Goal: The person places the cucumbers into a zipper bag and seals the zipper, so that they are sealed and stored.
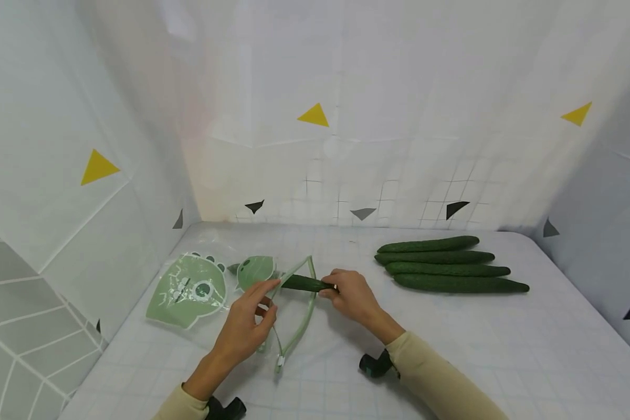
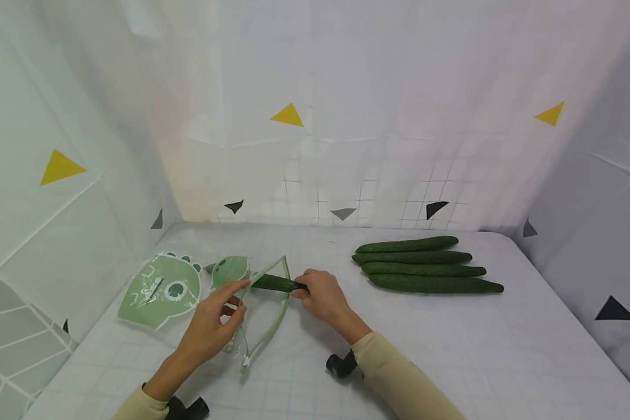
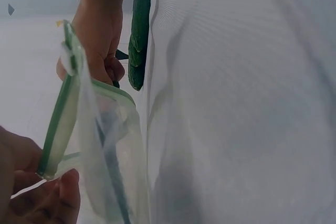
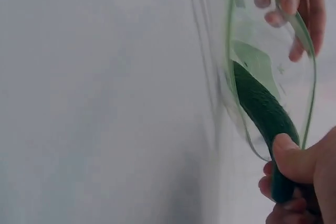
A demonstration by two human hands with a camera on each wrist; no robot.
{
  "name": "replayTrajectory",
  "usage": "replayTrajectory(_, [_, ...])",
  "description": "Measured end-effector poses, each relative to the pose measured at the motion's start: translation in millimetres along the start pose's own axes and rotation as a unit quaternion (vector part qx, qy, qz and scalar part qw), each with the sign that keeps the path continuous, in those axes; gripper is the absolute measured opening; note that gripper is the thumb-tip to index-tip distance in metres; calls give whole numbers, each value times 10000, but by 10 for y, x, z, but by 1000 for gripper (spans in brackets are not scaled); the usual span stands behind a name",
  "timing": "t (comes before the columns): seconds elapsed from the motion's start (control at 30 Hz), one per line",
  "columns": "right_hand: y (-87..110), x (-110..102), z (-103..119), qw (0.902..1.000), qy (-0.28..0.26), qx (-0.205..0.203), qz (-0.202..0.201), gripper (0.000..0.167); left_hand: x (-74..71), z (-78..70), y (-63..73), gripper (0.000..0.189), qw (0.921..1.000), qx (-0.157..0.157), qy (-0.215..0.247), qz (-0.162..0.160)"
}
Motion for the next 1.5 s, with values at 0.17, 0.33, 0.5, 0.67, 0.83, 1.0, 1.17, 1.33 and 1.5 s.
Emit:
replayTrajectory(0.17, [20,-11,35,9982,-179,55,-574,21,7,-16,-2,52,10000,79,17,-6])
replayTrajectory(0.33, [14,-7,55,9950,-295,234,-927,23,6,-35,-12,54,9998,209,47,-40])
replayTrajectory(0.5, [1,30,58,9912,-470,488,-1139,23,7,-30,-24,54,9998,170,85,-44])
replayTrajectory(0.67, [-2,81,85,9891,-558,602,-1225,25,14,-40,-23,54,9994,163,315,-33])
replayTrajectory(0.83, [-14,110,124,9892,-445,599,-1258,26,38,-76,-5,54,9987,160,478,59])
replayTrajectory(1.0, [-28,119,161,9895,-316,532,-1305,26,53,-89,7,54,9981,50,605,87])
replayTrajectory(1.17, [-68,153,175,9893,-160,472,-1373,17,77,-103,13,52,9958,90,895,186])
replayTrajectory(1.33, [-110,204,165,9883,7,561,-1417,8,97,-121,15,51,9942,77,1038,268])
replayTrajectory(1.5, [-138,245,154,9868,96,666,-1473,6,121,-132,13,53,9933,15,1100,368])
Point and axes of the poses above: each hand's wrist, its own y-axis away from the middle knuckle, its own x-axis out of the palm, z = x × y, the point moved 7 cm from there along -y, towards the middle knuckle, and after that the axes turned 11 degrees about -x, right-handed, at the moved point
